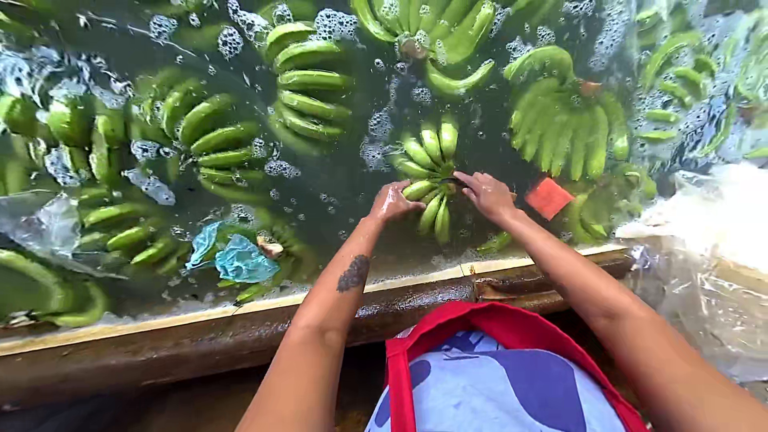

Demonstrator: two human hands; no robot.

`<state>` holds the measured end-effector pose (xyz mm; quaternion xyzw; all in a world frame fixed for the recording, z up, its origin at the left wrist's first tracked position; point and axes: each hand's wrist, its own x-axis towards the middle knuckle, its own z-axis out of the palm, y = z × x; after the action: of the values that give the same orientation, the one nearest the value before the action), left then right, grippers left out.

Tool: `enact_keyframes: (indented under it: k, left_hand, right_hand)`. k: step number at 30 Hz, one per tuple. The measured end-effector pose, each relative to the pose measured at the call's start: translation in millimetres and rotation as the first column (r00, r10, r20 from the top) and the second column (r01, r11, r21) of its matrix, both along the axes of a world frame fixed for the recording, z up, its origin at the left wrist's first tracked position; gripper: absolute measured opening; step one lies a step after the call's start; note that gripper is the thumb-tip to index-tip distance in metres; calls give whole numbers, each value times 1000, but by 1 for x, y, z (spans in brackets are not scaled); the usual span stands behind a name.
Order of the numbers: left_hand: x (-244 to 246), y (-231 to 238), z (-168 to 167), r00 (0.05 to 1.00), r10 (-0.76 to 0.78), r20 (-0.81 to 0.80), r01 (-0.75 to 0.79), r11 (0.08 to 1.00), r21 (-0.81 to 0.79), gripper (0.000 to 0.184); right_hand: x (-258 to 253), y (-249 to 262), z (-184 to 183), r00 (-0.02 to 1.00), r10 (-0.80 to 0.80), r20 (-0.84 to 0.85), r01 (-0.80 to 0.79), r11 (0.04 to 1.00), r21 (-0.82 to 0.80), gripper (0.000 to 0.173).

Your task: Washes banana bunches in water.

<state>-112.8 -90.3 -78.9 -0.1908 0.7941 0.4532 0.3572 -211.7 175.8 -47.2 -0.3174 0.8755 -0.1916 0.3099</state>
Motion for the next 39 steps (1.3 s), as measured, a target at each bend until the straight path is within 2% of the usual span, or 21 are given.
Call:
enact_keyframes:
  k: [2, 4, 10, 12, 13, 15, 17, 18, 20, 21, 22, 23, 24, 26, 28, 30, 33, 39]
  left_hand:
    - [-11, -3, 4, 1000, -5, -7, 5, 1000, 23, 57]
    - [-23, -5, 10, 1000, -27, 8, 27, 999, 35, 57]
    - [-44, -10, 6, 997, -78, 12, 78, 996, 45, 61]
    - [-34, -8, 6, 993, 22, -113, -29, 998, -60, 60]
    - [-23, -3, 8, 965, 126, -230, -156, 981, -117, 58]
    - [6, 15, 14, 847, 311, -432, -421, 888, -186, 50]
    - [36, 43, 17, 818, 439, -372, -532, 822, -201, 45]
    - [51, 57, 13, 829, 480, -287, -537, 826, -171, 47]
    - [62, 74, 2, 858, 508, -70, -513, 855, -73, 69]
    - [58, 77, -4, 863, 505, 25, -504, 862, -50, 82]
    - [51, 76, -10, 872, 479, 104, -475, 878, -60, 92]
    - [46, 71, -17, 890, 431, 147, -422, 902, -88, 94]
    - [41, 64, -21, 915, 371, 156, -357, 928, -111, 94]
    - [29, 50, -17, 946, 307, 108, -293, 947, -131, 89]
    - [23, 44, -8, 943, 327, 60, -320, 942, -101, 80]
    - [17, 42, 3, 938, 346, 12, -345, 937, -53, 74]
    - [10, 39, 21, 939, 344, -10, -344, 939, -23, 70]
    - [9, 12, 27, 967, 250, -45, -250, 968, 16, 63]
  right_hand:
    - [-8, -10, 7, 993, 43, -106, -43, 999, 6, 44]
    - [-18, -22, 11, 986, 71, -153, -70, 997, 8, 35]
    - [-38, -29, 14, 975, 135, -175, -132, 991, 29, 35]
    - [-38, -26, 7, 981, 62, -184, -62, 998, 6, 33]
    - [-39, -23, 4, 989, -19, -144, 19, 1000, 2, 33]
    - [-39, -17, -6, 971, -238, 23, 238, 971, -2, 36]
    - [-27, -10, -23, 849, -452, 274, 466, 885, 16, 50]
    - [-14, -6, -34, 764, -519, 383, 549, 835, 36, 57]
    - [11, -10, -48, 551, -574, 606, 687, 724, 60, 62]
    - [14, -22, -41, 441, -578, 687, 735, 672, 94, 60]
    - [15, -32, -35, 373, -579, 725, 759, 640, 120, 59]
    - [15, -36, -31, 354, -574, 738, 759, 637, 132, 58]
    - [13, -37, -26, 389, -569, 725, 733, 667, 130, 56]
    - [0, -30, -20, 586, -499, 639, 584, 806, 94, 55]
    - [-11, -20, -11, 813, -355, 461, 364, 929, 71, 49]
    - [-27, -21, 2, 956, -162, 245, 150, 986, 68, 36]
    - [-42, -21, 3, 1000, 30, -8, -30, 999, -33, 29]
    - [-68, -31, 15, 959, 242, -146, -267, 946, -184, 22]
